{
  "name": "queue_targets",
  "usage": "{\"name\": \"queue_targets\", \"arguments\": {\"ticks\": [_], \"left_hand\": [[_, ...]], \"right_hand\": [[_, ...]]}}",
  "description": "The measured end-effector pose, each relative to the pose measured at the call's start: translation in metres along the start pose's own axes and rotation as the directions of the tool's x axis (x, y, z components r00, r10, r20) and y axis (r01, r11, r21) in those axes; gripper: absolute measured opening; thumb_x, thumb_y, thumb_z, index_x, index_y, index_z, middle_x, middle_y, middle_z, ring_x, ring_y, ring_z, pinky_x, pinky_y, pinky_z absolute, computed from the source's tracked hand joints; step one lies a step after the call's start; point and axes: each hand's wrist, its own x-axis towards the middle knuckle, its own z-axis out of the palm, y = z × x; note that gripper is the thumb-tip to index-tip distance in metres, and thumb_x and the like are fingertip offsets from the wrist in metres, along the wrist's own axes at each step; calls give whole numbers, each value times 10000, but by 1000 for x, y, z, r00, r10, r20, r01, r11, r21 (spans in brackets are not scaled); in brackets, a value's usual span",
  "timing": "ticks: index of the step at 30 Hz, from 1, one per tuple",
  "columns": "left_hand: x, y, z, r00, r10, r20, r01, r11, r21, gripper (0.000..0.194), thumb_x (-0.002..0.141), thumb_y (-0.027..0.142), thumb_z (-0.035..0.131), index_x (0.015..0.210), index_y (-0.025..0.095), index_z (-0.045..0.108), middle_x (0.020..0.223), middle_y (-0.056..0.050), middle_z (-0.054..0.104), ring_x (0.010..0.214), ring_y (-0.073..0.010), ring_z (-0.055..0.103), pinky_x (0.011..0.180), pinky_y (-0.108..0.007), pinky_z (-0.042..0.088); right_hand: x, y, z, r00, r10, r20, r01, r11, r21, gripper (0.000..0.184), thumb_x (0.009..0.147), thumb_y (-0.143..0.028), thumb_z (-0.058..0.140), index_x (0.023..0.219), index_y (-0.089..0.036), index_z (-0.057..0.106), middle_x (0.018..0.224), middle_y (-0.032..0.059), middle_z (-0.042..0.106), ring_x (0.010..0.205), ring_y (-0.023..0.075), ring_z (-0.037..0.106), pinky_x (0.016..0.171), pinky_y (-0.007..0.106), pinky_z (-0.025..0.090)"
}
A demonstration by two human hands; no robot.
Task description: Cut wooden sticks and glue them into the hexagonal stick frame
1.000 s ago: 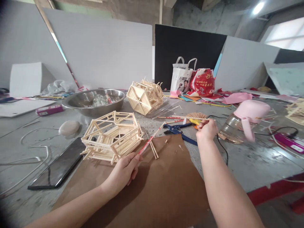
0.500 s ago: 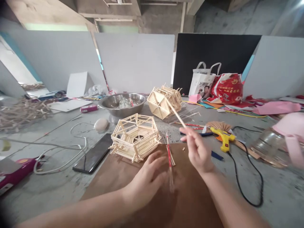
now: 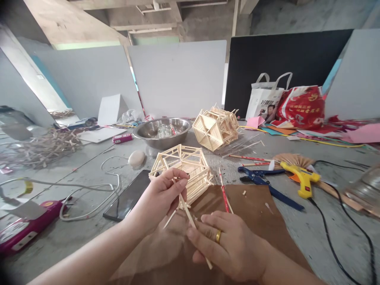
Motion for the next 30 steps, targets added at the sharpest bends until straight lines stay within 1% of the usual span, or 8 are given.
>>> {"name": "queue_targets", "arguments": {"ticks": [6, 11, 16, 18, 19, 23, 27, 30], "left_hand": [[9, 0, -6, 982, -113, 153, 91, 985, 147, 250, 772, 373, 422, 920, 182, 486, 482, 40, 535, 282, -38, 296, 290, -153, 200], [-2, 8, -9, 980, 70, 188, -121, 954, 275, 337, 788, 384, 408, 1055, 209, 518, 493, 46, 485, 375, -62, 381, 358, -170, 271], [-18, 23, -1, 942, 290, 172, -331, 891, 312, 329, 786, 339, 431, 1080, 231, 530, 487, 52, 413, 434, -77, 348, 418, -193, 298], [-18, 32, 8, 920, 343, 188, -386, 871, 303, 333, 778, 322, 444, 1084, 218, 526, 489, 50, 425, 430, -83, 359, 426, -202, 312], [-16, 37, 14, 912, 351, 213, -404, 862, 307, 315, 783, 318, 434, 1061, 208, 533, 495, 48, 443, 427, -84, 378, 427, -204, 320], [15, 54, 44, 841, 354, 409, -531, 684, 501, 276, 818, 272, 357, 707, 179, 592, 484, 35, 477, 425, -77, 412, 441, -202, 327], [62, 60, 75, 787, 360, 501, -606, 296, 738, 312, 811, 260, 377, 606, 136, 578, 547, -31, 525, 569, -150, 520, 543, -270, 378], [91, 61, 88, 751, 372, 546, -620, 111, 777, 279, 812, 258, 377, 727, 119, 603, 747, -86, 581, 738, -216, 556, 612, -325, 405]], "right_hand": [[13, -2, -3, 998, -38, 50, 37, 999, 36, 312, 735, -227, 578, 1006, -90, 510, 979, 116, 645, 884, 176, 600, 774, 311, 501], [13, 9, -21, 1000, -20, 11, 20, 1000, 3, 245, 742, -144, 538, 986, -121, 550, 902, 94, 674, 968, 183, 566, 835, 312, 477], [1, 21, -42, 956, 241, -169, -228, 969, 93, 304, 790, -199, 454, 1080, -246, 531, 962, 22, 656, 869, 156, 614, 742, 237, 507], [-6, 27, -43, 893, 330, -304, -310, 944, 113, 307, 823, -206, 388, 1101, -251, 509, 1050, 42, 614, 849, 166, 621, 650, 276, 534], [-8, 30, -42, 830, 377, -412, -353, 926, 137, 357, 836, -189, 360, 1180, -229, 449, 1087, 55, 593, 855, 179, 619, 705, 316, 526], [-18, 50, -33, 483, 453, -749, -417, 871, 258, 301, 834, -192, 400, 1096, -256, 533, 1028, 49, 625, 798, 226, 633, 627, 417, 540], [-27, 67, -30, 428, 536, -728, -423, 830, 363, 270, 832, -244, 417, 1065, -261, 552, 994, 62, 633, 844, 228, 618, 598, 381, 544], [-33, 74, -29, 419, 545, -726, -441, 821, 362, 272, 840, -244, 406, 1075, -273, 540, 994, 65, 630, 803, 209, 629, 601, 361, 535]]}}
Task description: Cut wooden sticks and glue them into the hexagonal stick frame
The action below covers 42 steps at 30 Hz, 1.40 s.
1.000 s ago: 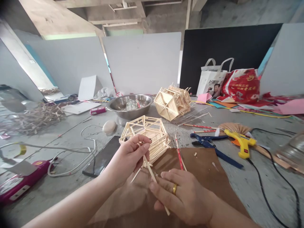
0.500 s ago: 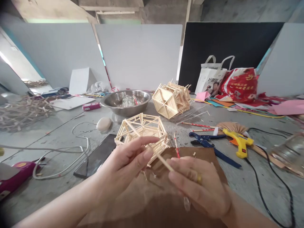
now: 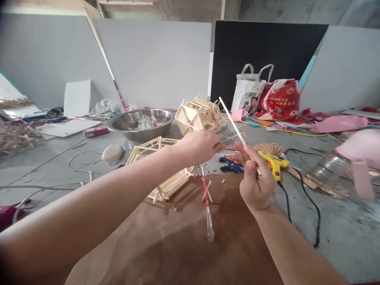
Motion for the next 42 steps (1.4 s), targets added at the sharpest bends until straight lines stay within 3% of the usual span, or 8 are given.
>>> {"name": "queue_targets", "arguments": {"ticks": [5, 9, 14, 18, 23, 34, 39, 42], "left_hand": [[15, -13, 6, 995, -52, -84, 66, 982, 176, 296, 775, 140, 407, 1049, 161, 518, 1134, -112, 471, 1027, -276, 446, 780, -412, 381], [6, -20, 1, 958, -237, 162, 199, 956, 217, 717, 646, 99, 559, 1279, 267, 268, 1384, -105, 170, 1210, -383, 177, 894, -598, 155], [-19, -33, -24, 949, -302, 94, 281, 941, 186, 296, 772, 321, 433, 822, 111, 636, 838, -111, 611, 993, -305, 483, 945, -553, 47], [-42, -50, -41, 945, -323, -53, 327, 935, 140, 322, 703, 396, 508, 949, 210, 599, 1064, -48, 546, 1178, -336, 267, 905, -605, -23], [-74, -61, -53, 903, -394, -170, 379, 919, -112, 335, 731, 350, 472, 1018, 211, 575, 929, -44, 602, 907, -222, 519, 821, -406, 345], [-98, -29, -22, 886, -450, 108, 270, 314, -910, 242, 782, 359, 430, 664, 159, 499, 481, 27, 517, 335, -40, 355, 329, -165, 249], [-111, -70, -41, 839, -539, 76, 286, 318, -904, 324, 790, 372, 396, 582, 162, 528, 331, 57, 342, 307, -46, 277, 331, -190, 188], [-118, -84, -51, 823, -525, 215, 483, 449, -752, 378, 769, 328, 392, 463, 153, 527, 319, 41, 318, 315, -51, 278, 347, -208, 206]], "right_hand": [[-6, 5, 0, 998, 29, 63, -27, 999, -35, 280, 846, -220, 391, 1089, -264, 522, 1013, 69, 621, 722, 180, 637, 600, 350, 523], [-12, 1, 0, 984, 9, 178, 8, 995, -95, 295, 846, -214, 381, 1112, -252, 505, 1012, 64, 619, 752, 171, 623, 654, 354, 509], [-16, -6, -3, 916, -70, 394, 183, 949, -256, 306, 824, -192, 407, 1107, -241, 512, 907, 50, 647, 784, 173, 606, 680, 323, 480], [-19, -4, -2, 892, -101, 440, 237, 934, -267, 327, 814, -157, 413, 1118, -242, 498, 929, 54, 630, 788, 170, 602, 712, 324, 474], [-17, -8, -3, 864, -178, 472, 333, 904, -270, 360, 799, -123, 421, 1137, -233, 474, 895, 71, 607, 812, 179, 584, 698, 328, 480], [-10, -56, 29, 423, -465, 778, 648, 755, 99, 279, 739, -110, 515, 1018, -117, 498, 868, 72, 611, 812, 176, 565, 665, 306, 481], [-22, -28, 31, 690, -83, 719, 498, 775, -389, 209, 772, -191, 498, 976, -150, 512, 758, 42, 631, 684, 140, 588, 618, 248, 447], [-28, -8, 35, 625, 229, 746, 476, 646, -597, 142, 797, -259, 457, 838, -171, 560, 659, 26, 630, 604, 152, 599, 530, 242, 398]]}}
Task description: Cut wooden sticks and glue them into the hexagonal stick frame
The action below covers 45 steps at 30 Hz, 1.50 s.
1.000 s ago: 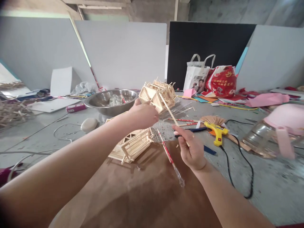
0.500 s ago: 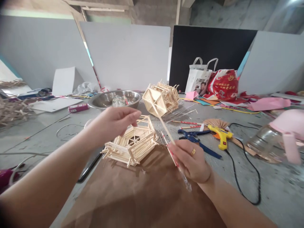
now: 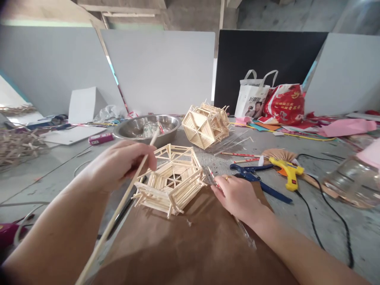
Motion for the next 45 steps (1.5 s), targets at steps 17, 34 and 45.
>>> {"name": "queue_targets", "arguments": {"ticks": [17, 34, 45], "left_hand": [[7, -21, 2, 965, -91, 245, -77, 798, 598, 384, 766, 291, 280, 451, 168, 463, 356, 1, 447, 424, -114, 441, 483, -229, 327], [11, -31, 2, 980, 166, -106, -9, 577, 817, 343, 812, 308, 241, 728, 214, 561, 684, -16, 579, 650, -167, 509, 556, -267, 311], [29, -45, 5, 976, 98, 194, -184, 847, 498, 364, 823, 371, 264, 1015, 198, 521, 845, -28, 586, 694, -134, 518, 659, -260, 372]], "right_hand": [[14, -41, -36, 867, -465, -180, 475, 880, 11, 369, 804, -152, 402, 1169, -158, 452, 733, 39, 621, 586, 132, 530, 528, 273, 372], [31, -90, -31, 753, -594, -281, 646, 750, 144, 267, 780, -110, 376, 934, -74, 591, 640, 59, 586, 523, 156, 487, 458, 314, 343], [25, -87, -35, 760, -515, -395, 592, 800, 97, 247, 766, -53, 395, 816, -109, 629, 538, 16, 579, 452, 126, 491, 436, 294, 360]]}}
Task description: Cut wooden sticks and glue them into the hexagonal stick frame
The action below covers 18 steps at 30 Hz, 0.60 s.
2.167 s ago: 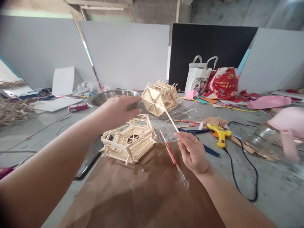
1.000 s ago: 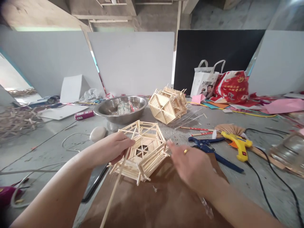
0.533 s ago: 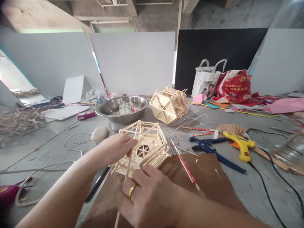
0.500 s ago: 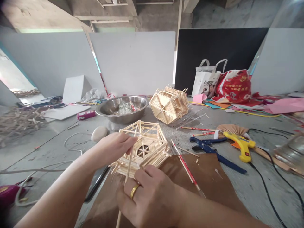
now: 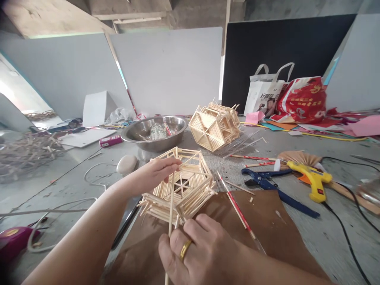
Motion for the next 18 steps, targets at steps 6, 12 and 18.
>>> {"name": "queue_targets", "arguments": {"ticks": [6, 12, 18], "left_hand": [[1, -7, -4, 985, -153, 84, 167, 965, -200, 411, 806, 397, 302, 1149, 206, 426, 581, 22, 545, 640, -140, 535, 613, -263, 378], [2, -8, -4, 985, -144, 100, 167, 942, -290, 372, 797, 360, 327, 1103, 187, 450, 921, -24, 577, 534, -75, 531, 564, -242, 371], [4, -11, -2, 985, -138, 100, 161, 946, -280, 353, 787, 347, 347, 1084, 197, 466, 983, -28, 563, 512, -55, 512, 532, -224, 364]], "right_hand": [[-2, 0, -1, 999, 40, -14, -40, 999, -26, 220, 751, -61, 427, 780, -118, 638, 509, 4, 576, 420, 119, 471, 427, 292, 345], [0, -1, 1, 999, 34, -15, -35, 999, -25, 248, 766, -50, 401, 754, -108, 642, 492, 13, 565, 422, 120, 472, 408, 286, 327], [-1, -2, 2, 999, 40, -14, -40, 998, -38, 233, 748, -45, 412, 730, -103, 637, 454, 1, 525, 416, 121, 462, 417, 289, 318]]}}
